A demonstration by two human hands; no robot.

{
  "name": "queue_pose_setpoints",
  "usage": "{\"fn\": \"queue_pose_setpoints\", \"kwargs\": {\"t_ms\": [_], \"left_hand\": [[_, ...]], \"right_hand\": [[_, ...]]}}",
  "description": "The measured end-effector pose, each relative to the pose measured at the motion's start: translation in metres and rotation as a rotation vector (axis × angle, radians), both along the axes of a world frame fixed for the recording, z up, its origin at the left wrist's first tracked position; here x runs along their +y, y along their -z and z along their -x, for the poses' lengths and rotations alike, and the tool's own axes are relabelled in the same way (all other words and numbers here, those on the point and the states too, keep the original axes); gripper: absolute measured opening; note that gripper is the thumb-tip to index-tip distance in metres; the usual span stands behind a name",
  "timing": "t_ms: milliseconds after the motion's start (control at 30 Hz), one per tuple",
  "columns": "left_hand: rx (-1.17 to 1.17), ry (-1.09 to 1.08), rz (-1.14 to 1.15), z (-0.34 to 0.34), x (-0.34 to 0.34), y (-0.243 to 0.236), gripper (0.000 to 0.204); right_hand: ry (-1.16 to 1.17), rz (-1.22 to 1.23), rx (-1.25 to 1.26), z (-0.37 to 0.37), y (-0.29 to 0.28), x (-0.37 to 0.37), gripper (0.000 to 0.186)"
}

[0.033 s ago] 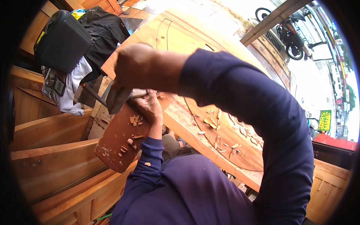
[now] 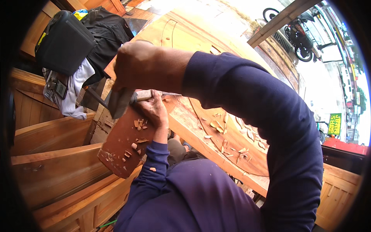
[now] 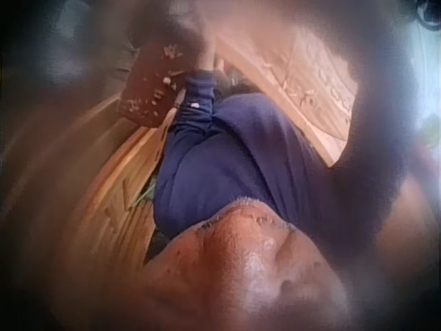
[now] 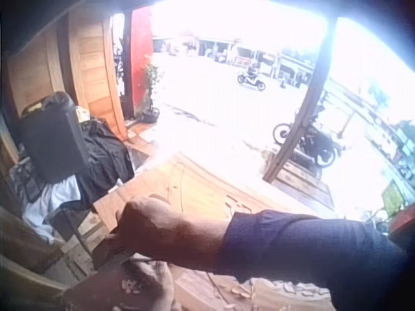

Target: The person carves intricate floral designs onto a large wooden panel. The person holds a chisel in one hand and strikes it repeatedly with a wooden mallet to chip away wood fragments and detail the surface patterns.

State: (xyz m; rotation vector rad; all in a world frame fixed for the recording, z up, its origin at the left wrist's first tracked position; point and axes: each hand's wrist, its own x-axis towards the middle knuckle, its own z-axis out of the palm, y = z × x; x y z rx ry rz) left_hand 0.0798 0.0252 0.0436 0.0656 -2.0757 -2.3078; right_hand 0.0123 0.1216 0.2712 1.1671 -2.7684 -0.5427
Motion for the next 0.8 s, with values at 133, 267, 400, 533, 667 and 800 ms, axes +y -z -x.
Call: {"fn": "queue_pose_setpoints", "kwargs": {"t_ms": [133, 267, 400, 533, 667, 800], "left_hand": [[0.077, -0.077, -0.161, -0.002, 0.003, 0.003, 0.052], [0.098, -0.067, 0.037, -0.005, -0.002, 0.007, 0.057], [0.118, -0.076, -0.006, -0.006, 0.002, 0.007, 0.055], [0.108, -0.079, -0.105, -0.012, 0.01, 0.015, 0.052], [0.157, -0.043, -0.1, -0.01, 0.005, 0.022, 0.053], [0.162, 0.028, -0.263, -0.016, 0.012, -0.004, 0.039]], "right_hand": [[0.053, 0.461, 0.183, -0.003, -0.005, -0.015, 0.063], [0.049, 0.519, -0.002, -0.012, 0.013, -0.01, 0.069], [0.112, -0.112, -0.025, -0.012, 0.01, -0.008, 0.064], [0.053, 0.407, 0.124, -0.014, 0.003, -0.005, 0.071], [0.029, 0.063, 0.071, -0.024, 0.014, -0.008, 0.049], [0.048, 0.112, 0.09, -0.028, 0.015, 0.01, 0.048]]}}
